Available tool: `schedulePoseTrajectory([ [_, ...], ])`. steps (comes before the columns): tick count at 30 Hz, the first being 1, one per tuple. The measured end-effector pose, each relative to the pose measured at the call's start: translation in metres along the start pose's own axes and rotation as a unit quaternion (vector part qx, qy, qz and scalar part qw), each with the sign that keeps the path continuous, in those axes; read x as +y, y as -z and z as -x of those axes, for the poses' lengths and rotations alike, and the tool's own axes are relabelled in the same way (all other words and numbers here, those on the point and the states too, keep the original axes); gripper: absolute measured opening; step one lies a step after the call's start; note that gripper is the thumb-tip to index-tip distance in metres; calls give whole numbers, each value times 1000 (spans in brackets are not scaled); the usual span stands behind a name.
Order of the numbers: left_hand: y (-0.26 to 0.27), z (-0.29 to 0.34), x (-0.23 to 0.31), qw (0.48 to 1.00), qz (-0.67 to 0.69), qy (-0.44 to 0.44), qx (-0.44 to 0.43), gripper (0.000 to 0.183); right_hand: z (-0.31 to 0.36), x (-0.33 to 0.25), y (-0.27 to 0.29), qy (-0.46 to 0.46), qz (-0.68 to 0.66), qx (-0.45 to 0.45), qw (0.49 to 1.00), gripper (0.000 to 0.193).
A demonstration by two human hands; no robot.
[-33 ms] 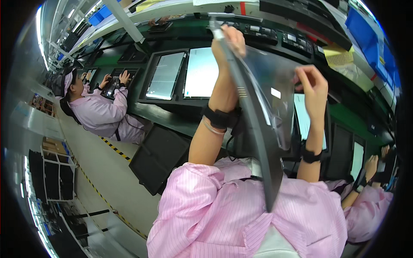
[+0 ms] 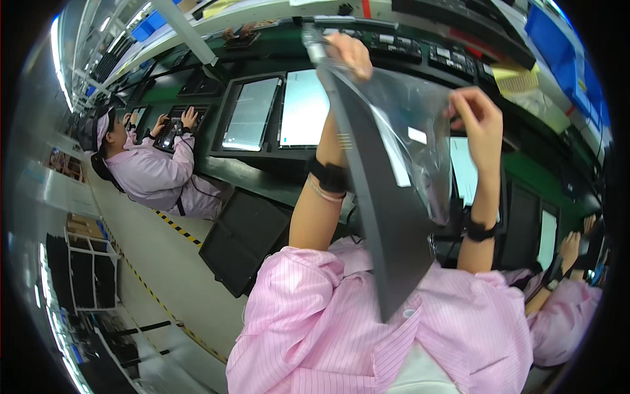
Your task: Inspecting and handling tablets on an electronics assembly line.
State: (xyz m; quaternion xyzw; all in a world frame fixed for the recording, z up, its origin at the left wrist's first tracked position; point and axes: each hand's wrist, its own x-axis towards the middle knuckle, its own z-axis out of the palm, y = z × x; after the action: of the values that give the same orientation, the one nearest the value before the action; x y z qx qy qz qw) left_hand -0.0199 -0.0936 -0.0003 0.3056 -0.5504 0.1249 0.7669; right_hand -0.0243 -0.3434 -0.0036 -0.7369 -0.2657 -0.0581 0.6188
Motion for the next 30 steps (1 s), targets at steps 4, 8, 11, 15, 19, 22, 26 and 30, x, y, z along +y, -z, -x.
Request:
schedulePoseTrajectory([
  [4,29,5,-8,986,48,-93,-127,25,-25,-15,7,83,9,-125,989,15],
  [8,36,8,-25,965,56,-194,-165,9,-46,-23,-2,118,98,-174,973,17],
  [11,39,8,-29,957,71,-217,-180,6,-49,-28,-8,132,87,-205,966,18],
  [15,45,4,-29,939,95,-240,-227,7,-42,-36,-6,72,-3,-195,978,16],
  [19,44,1,-26,930,88,-224,-277,10,-35,-37,-5,27,-23,-203,978,12],
  [22,37,4,-28,934,81,-228,-265,11,-34,-30,-5,28,-27,-194,980,12],
  [26,31,16,-29,951,73,-214,-210,13,-38,-14,-4,142,84,-191,968,18],
  [30,26,21,-17,972,56,-165,-160,31,-43,1,-3,146,46,-191,970,17],
])
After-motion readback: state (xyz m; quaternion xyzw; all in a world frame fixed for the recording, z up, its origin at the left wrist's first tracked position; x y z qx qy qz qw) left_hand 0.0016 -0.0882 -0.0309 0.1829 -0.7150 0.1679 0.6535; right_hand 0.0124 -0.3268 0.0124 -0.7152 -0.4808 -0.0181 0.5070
